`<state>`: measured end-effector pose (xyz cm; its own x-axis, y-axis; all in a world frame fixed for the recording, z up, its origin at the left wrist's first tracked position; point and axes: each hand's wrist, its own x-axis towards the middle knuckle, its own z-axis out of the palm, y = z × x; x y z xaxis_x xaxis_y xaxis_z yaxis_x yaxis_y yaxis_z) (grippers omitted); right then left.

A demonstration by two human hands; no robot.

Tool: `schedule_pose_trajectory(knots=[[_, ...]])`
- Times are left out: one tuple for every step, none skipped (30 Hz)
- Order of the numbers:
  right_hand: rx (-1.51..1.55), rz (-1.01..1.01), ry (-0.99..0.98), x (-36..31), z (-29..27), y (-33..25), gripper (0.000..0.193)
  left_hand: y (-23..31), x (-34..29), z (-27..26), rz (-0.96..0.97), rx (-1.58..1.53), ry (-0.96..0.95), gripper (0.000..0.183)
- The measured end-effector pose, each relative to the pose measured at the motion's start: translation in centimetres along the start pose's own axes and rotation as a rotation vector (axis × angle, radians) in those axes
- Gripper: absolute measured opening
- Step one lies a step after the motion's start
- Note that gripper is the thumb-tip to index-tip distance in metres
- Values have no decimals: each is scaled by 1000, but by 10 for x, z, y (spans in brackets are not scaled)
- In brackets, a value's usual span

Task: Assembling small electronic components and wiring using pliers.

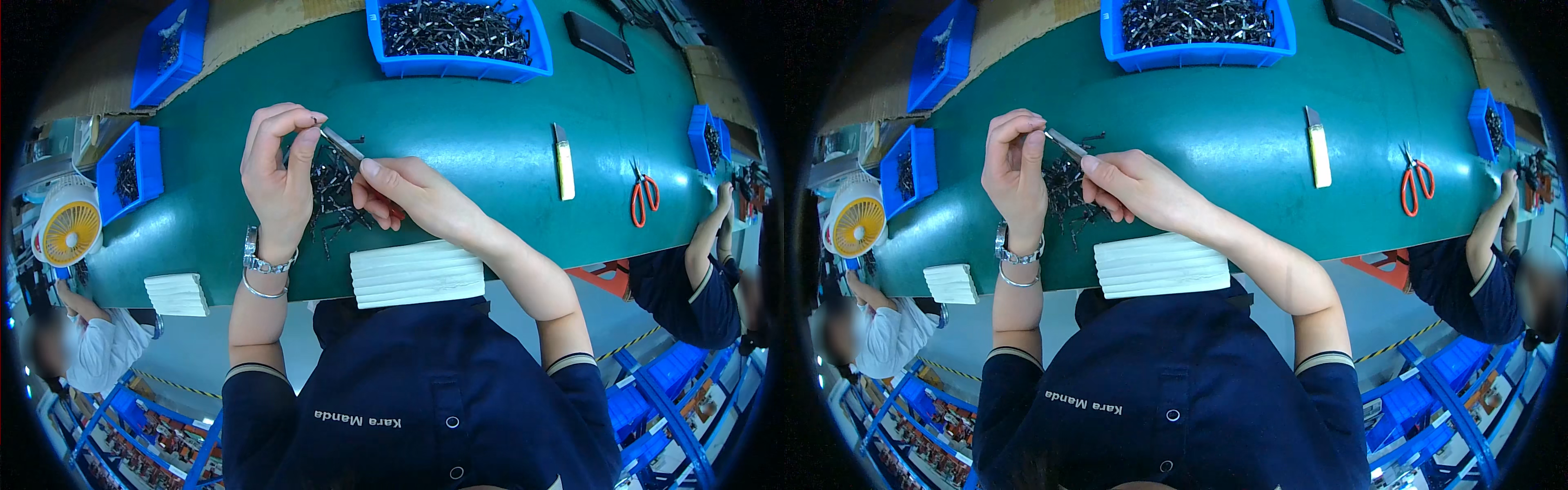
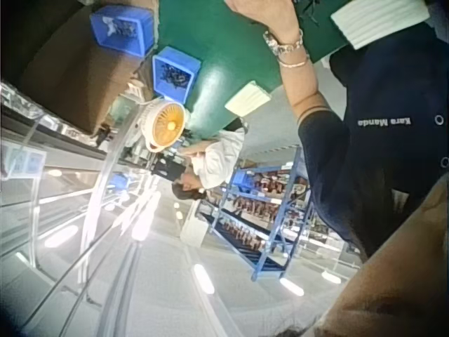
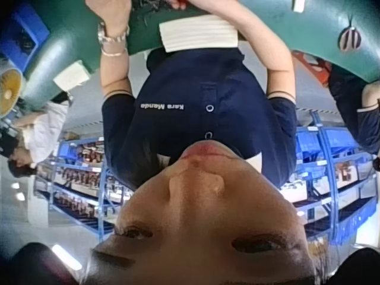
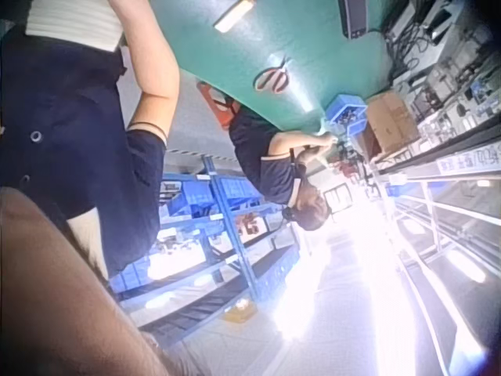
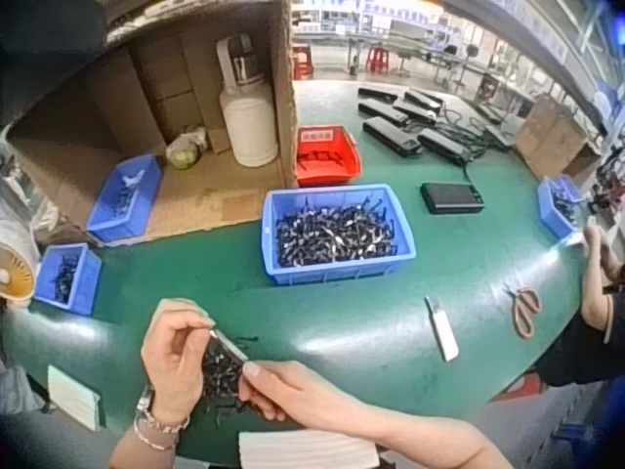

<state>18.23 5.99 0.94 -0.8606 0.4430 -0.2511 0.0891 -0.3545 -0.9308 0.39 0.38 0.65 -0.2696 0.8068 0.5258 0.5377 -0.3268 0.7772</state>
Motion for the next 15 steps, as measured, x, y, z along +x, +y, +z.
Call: schedule_pose_trajectory(knots=[[1, 0, 1, 0, 0, 0, 53, 0, 0, 1, 0, -1, -1, 9], [-32, 1, 7, 0, 0, -1, 53, 0, -1, 1, -17, -16, 4, 10], [-64, 2, 13, 0, -1, -2, 53, 0, -1, 1, -33, -32, 9, 10], [-64, 3, 13, 1, -2, -2, 53, 0, -1, 2, -33, -31, 9, 10], [-91, 5, 2, 1, -4, -3, 52, 1, -1, 5, -57, -39, 52, 8], [-118, 7, -8, 1, -5, -3, 51, 2, -1, 7, -81, -47, 95, 7], [-118, 7, -8, 1, -5, -3, 51, 5, 1, 8, -81, -48, 95, 7], [-261, -45, 76, 1, -4, -4, 49, 9, 3, 9, -158, -67, 97, 8], [-403, -98, 160, 1, -3, -4, 47, 11, 4, 9, -235, -86, 99, 10], [-404, -97, 161, 0, -2, -4, 47, 7, 3, 8, -236, -87, 98, 10], [-473, -136, 211, 0, -1, -4, 47, 3, 1, 4, -306, -113, 29, 11], [-542, -176, 262, 0, -1, -4, 47, 0, 0, 2, -376, -140, -41, 12], [-543, -175, 261, 0, 0, -4, 47, -1, -1, 2, -376, -140, -40, 12], [-607, -172, 290, 0, 0, -3, 45, -2, -1, 1, -348, -154, -46, 12], [-672, -168, 320, 0, 0, -2, 44, -2, -2, 2, -320, -167, -51, 11]])
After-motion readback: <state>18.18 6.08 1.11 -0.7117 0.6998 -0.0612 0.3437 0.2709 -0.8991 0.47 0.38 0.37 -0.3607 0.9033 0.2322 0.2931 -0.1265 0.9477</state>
